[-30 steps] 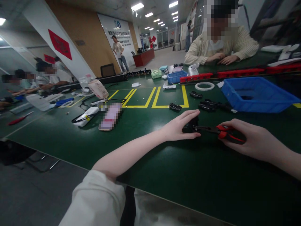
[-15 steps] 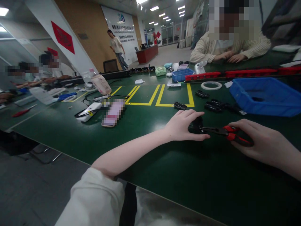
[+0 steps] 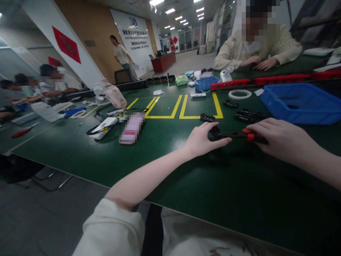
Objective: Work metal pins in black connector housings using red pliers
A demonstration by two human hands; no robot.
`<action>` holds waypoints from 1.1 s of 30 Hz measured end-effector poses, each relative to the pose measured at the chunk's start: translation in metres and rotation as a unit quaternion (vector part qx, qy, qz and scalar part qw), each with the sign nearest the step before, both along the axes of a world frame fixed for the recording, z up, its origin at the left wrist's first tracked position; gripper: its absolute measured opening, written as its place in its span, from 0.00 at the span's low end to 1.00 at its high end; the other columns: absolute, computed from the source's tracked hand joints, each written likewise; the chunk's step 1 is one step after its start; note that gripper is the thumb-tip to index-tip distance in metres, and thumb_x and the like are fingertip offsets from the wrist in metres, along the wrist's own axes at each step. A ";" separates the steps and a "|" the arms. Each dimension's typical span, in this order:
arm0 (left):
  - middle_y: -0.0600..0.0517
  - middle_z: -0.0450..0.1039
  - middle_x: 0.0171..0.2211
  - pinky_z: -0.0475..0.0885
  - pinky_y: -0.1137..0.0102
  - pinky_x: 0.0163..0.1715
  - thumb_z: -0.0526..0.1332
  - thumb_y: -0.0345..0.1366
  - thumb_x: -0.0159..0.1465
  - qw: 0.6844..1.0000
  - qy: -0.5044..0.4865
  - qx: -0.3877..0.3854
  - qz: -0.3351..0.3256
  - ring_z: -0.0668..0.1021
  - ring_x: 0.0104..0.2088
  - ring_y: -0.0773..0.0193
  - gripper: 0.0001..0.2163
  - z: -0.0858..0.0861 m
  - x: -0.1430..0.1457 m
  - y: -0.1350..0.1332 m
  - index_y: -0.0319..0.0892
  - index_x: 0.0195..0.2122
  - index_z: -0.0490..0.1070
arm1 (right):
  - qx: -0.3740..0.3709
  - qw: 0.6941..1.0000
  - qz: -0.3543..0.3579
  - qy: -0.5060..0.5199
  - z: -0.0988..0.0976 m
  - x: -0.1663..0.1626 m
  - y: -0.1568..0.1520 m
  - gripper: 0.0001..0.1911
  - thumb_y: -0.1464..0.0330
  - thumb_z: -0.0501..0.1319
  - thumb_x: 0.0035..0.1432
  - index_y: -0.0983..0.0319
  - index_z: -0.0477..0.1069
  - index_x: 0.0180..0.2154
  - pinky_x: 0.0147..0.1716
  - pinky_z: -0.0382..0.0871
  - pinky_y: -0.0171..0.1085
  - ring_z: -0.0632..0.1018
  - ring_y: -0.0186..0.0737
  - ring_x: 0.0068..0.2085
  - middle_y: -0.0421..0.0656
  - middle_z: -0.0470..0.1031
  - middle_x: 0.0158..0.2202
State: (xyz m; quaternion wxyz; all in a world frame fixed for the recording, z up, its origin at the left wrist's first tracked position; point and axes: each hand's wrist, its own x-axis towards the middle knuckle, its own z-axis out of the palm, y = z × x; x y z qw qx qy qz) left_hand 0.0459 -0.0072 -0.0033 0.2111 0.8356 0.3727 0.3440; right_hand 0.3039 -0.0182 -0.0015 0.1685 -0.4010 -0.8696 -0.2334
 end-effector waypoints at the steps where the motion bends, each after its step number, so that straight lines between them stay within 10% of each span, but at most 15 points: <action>1: 0.42 0.71 0.53 0.70 0.62 0.50 0.63 0.51 0.59 1.000 -0.002 -0.009 0.002 0.74 0.50 0.54 0.29 -0.002 -0.001 0.001 0.34 0.55 0.66 | -0.007 1.000 -0.009 0.004 0.000 -0.002 0.001 0.17 0.71 0.55 0.47 0.63 0.70 0.41 0.34 0.67 0.44 0.73 0.51 0.37 0.52 0.75 0.36; 15: 0.47 0.73 0.47 0.67 0.58 0.50 0.63 0.51 0.59 0.997 0.063 0.037 -0.018 0.74 0.48 0.55 0.27 -0.003 0.000 -0.002 0.41 0.55 0.65 | -0.022 0.997 0.024 0.070 -0.010 -0.011 -0.005 0.19 0.52 0.58 0.53 0.61 0.70 0.35 0.55 0.59 0.54 0.76 0.50 0.40 0.48 0.75 0.33; 33: 0.45 0.71 0.50 0.67 0.61 0.50 0.66 0.44 0.57 0.997 0.012 0.015 -0.071 0.74 0.50 0.54 0.27 -0.005 -0.002 0.000 0.42 0.56 0.64 | -0.168 0.972 0.022 0.162 -0.011 -0.019 -0.008 0.13 0.56 0.61 0.53 0.58 0.67 0.33 0.55 0.60 0.58 0.75 0.46 0.36 0.44 0.74 0.31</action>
